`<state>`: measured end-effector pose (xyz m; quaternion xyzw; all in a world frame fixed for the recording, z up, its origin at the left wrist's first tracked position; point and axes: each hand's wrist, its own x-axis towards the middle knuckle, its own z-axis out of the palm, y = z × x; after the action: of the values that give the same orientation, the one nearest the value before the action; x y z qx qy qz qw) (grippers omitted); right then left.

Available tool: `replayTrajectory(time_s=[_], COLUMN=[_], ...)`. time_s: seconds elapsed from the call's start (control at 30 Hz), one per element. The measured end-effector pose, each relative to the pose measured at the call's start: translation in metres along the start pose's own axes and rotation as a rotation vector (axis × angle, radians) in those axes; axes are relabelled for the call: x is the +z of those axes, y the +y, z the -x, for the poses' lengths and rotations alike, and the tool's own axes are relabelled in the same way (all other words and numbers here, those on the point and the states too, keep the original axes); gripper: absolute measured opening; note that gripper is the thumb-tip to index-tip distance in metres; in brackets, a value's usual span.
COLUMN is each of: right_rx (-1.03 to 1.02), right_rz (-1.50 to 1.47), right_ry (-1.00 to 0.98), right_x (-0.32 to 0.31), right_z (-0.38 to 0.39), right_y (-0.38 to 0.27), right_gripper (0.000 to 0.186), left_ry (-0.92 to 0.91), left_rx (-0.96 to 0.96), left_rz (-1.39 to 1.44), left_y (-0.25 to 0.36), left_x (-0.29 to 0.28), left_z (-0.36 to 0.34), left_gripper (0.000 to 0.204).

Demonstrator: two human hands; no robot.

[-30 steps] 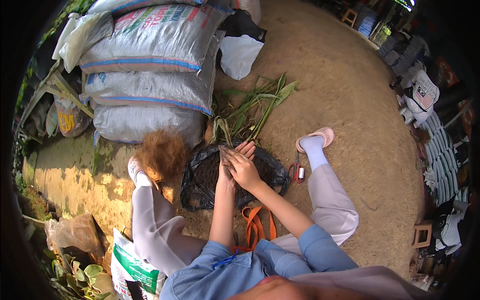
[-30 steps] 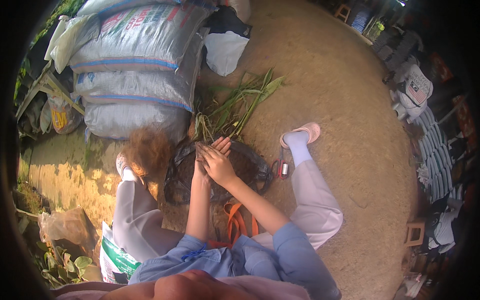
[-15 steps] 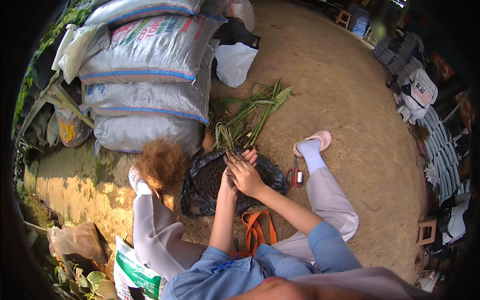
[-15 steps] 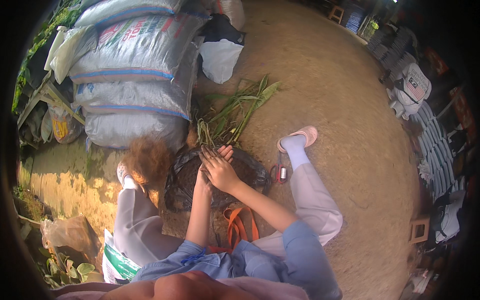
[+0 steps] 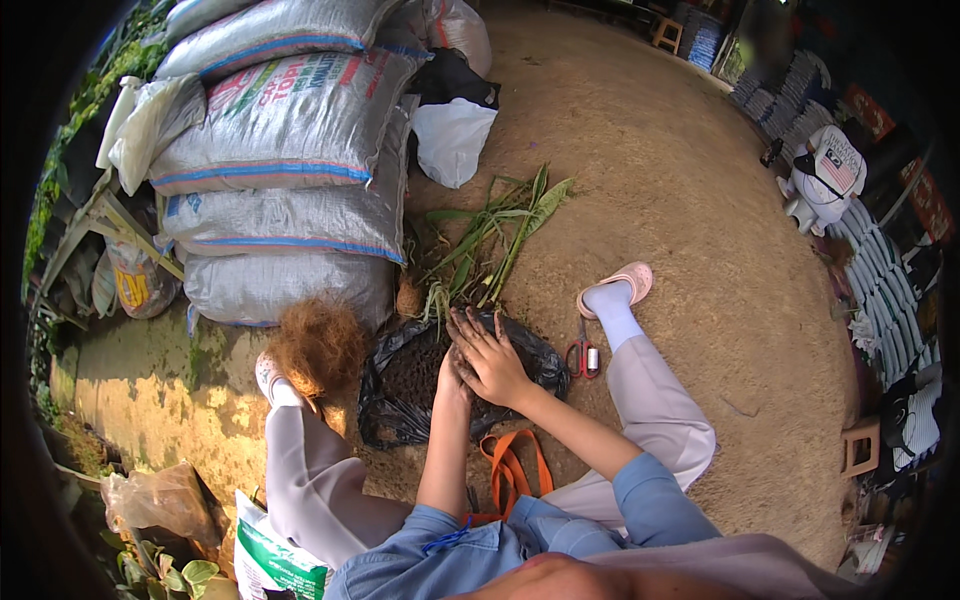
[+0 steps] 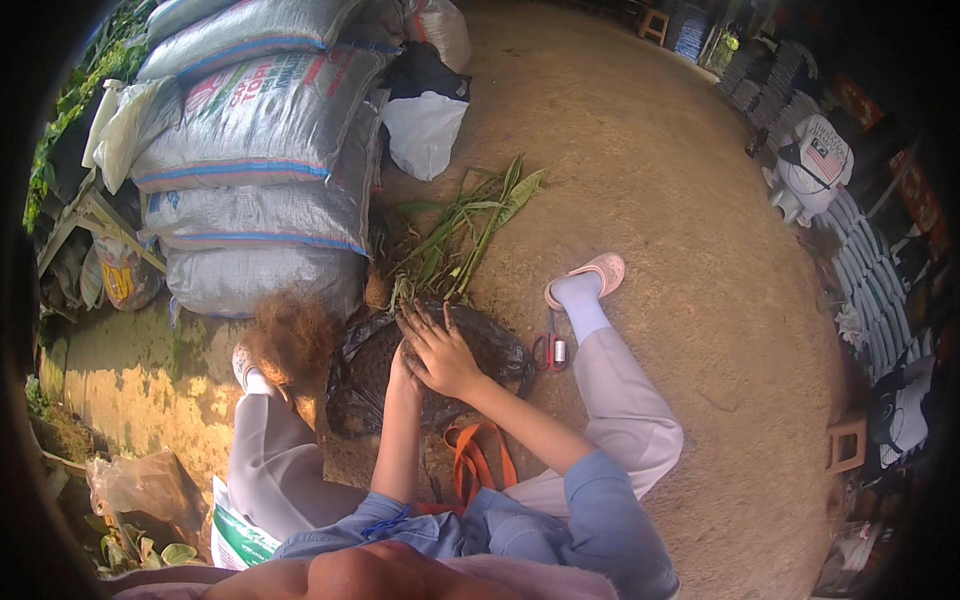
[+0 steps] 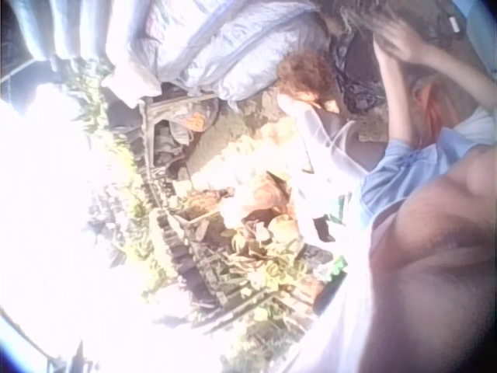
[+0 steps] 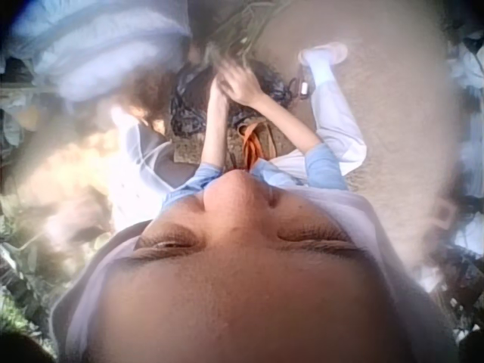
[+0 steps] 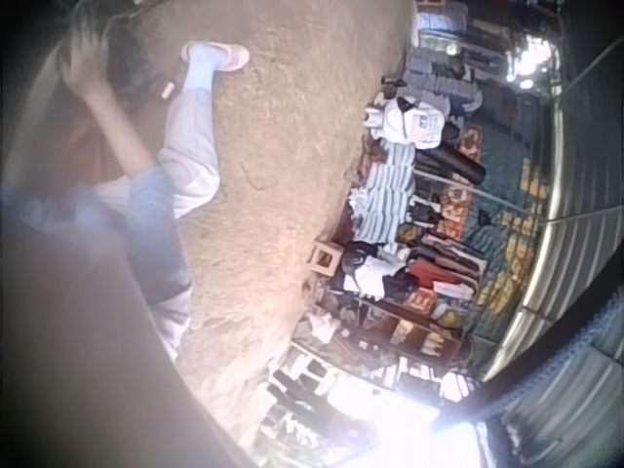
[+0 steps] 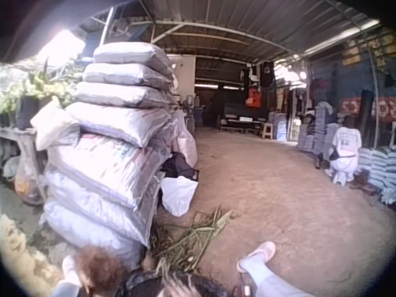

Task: The person sits on the ground and repeatedly scoops dark soil from a black plastic bag, forms it into compact balls by hand, and places small green plant cuttings into the soil. The person continues to shape and pack the soil around the cuttings to create uniform planting units.

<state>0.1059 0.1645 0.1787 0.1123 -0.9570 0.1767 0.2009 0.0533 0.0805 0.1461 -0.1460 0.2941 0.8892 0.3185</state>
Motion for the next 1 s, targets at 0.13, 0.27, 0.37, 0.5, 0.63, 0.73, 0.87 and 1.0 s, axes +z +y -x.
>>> replayTrajectory(time_s=[0.13, 0.27, 0.37, 0.5, 0.63, 0.73, 0.87, 1.0], right_rx=[-0.042, -0.068, -0.084, 0.014, 0.098, 0.194, 0.145, 0.011], right_rz=[-0.113, -0.178, -0.273, -0.333, -0.433, -0.585, -0.595, 0.009], right_ry=[0.047, 0.188, 0.264, 0.214, 0.376, 0.553, 0.337, 0.192], right_x=[0.009, 0.020, 0.027, 0.014, 0.006, 0.025, 0.036, 0.015], right_z=[0.003, 0.013, 0.007, 0.016, 0.008, -0.003, -0.014, -0.031], right_y=[0.004, 0.015, -0.012, 0.015, -0.001, -0.005, -0.025, -0.049], right_gripper=[0.053, 0.047, 0.045, 0.041, 0.029, 0.021, 0.030, 0.045], left_ry=[-0.466, -0.649, -0.811, -0.681, -0.545, -0.337, -0.351, -0.233], left_rx=[-0.114, -0.183, 0.127, -0.059, -0.100, -0.064, 0.126, 0.209], left_rz=[0.310, 0.230, 0.232, 0.150, 0.202, 0.050, -0.114, -0.059], left_y=[-0.007, -0.028, -0.059, -0.053, -0.005, 0.012, 0.024, 0.038], left_x=[-0.011, -0.027, -0.106, -0.053, -0.005, -0.005, -0.002, -0.026], left_z=[-0.009, -0.037, -0.093, -0.075, -0.016, -0.013, 0.002, 0.001], left_gripper=[0.049, 0.052, 0.056, 0.060, 0.062, 0.065, 0.064, 0.064])
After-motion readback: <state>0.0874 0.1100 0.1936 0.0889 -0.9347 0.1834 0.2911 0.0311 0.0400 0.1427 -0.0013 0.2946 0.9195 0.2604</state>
